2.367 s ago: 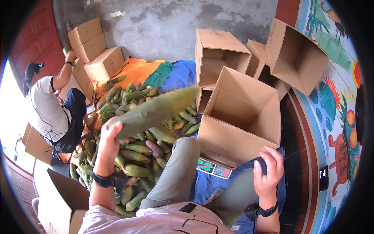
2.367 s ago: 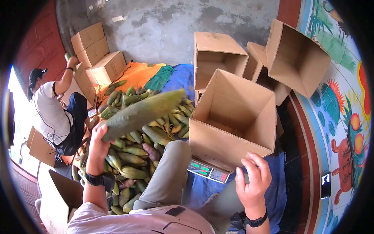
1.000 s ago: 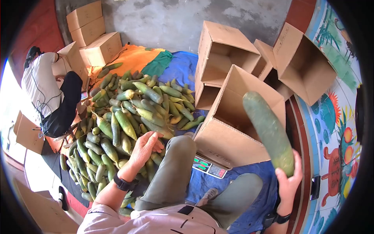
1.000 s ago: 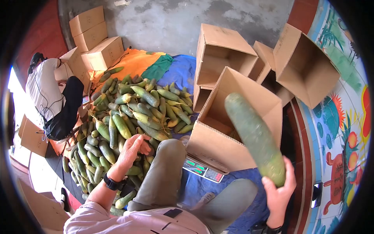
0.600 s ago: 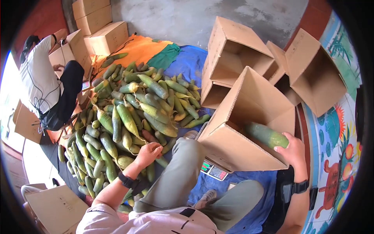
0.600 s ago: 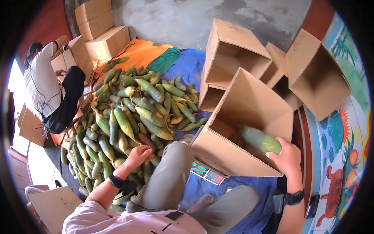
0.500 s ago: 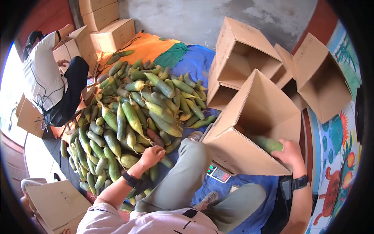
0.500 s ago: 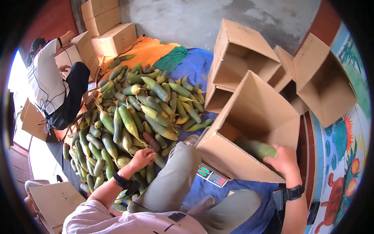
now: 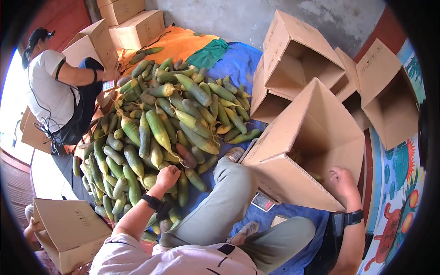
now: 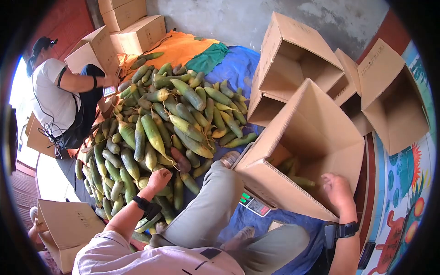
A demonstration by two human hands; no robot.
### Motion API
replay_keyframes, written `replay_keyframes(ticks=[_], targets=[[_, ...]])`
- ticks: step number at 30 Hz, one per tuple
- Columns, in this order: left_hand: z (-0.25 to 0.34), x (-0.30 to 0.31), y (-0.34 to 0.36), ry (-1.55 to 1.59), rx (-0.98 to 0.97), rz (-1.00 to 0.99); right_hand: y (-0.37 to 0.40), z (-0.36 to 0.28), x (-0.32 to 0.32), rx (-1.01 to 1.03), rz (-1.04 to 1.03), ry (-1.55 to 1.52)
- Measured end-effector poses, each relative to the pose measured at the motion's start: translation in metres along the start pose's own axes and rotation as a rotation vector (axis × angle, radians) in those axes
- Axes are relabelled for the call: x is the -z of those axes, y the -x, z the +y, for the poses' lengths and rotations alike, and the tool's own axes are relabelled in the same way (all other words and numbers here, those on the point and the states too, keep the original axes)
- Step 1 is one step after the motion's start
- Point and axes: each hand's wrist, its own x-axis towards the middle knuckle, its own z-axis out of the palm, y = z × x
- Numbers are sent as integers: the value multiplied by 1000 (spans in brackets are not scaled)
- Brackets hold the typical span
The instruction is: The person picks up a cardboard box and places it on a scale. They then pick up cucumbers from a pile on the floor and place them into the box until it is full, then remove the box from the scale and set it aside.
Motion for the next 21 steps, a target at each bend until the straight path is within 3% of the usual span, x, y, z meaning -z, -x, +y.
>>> replay_keyframes(ticks=[10, 12, 14, 16, 18, 21], targets=[[-16, -15, 6, 27, 25, -53, 78, -50, -8, 54, 384, -81], [-19, -19, 4, 20, 39, -98, 93, -54, -15, 74, 525, -14], [-16, -20, 5, 19, 37, -106, 108, -48, -21, 46, 480, -37], [-15, -21, 4, 18, 36, -114, 118, -48, -30, 78, 620, 109], [-18, -26, 1, 28, 44, -133, 129, -40, -37, 69, 609, 134], [-21, -33, -5, 15, 42, -134, 142, -37, -48, 80, 753, 212]])
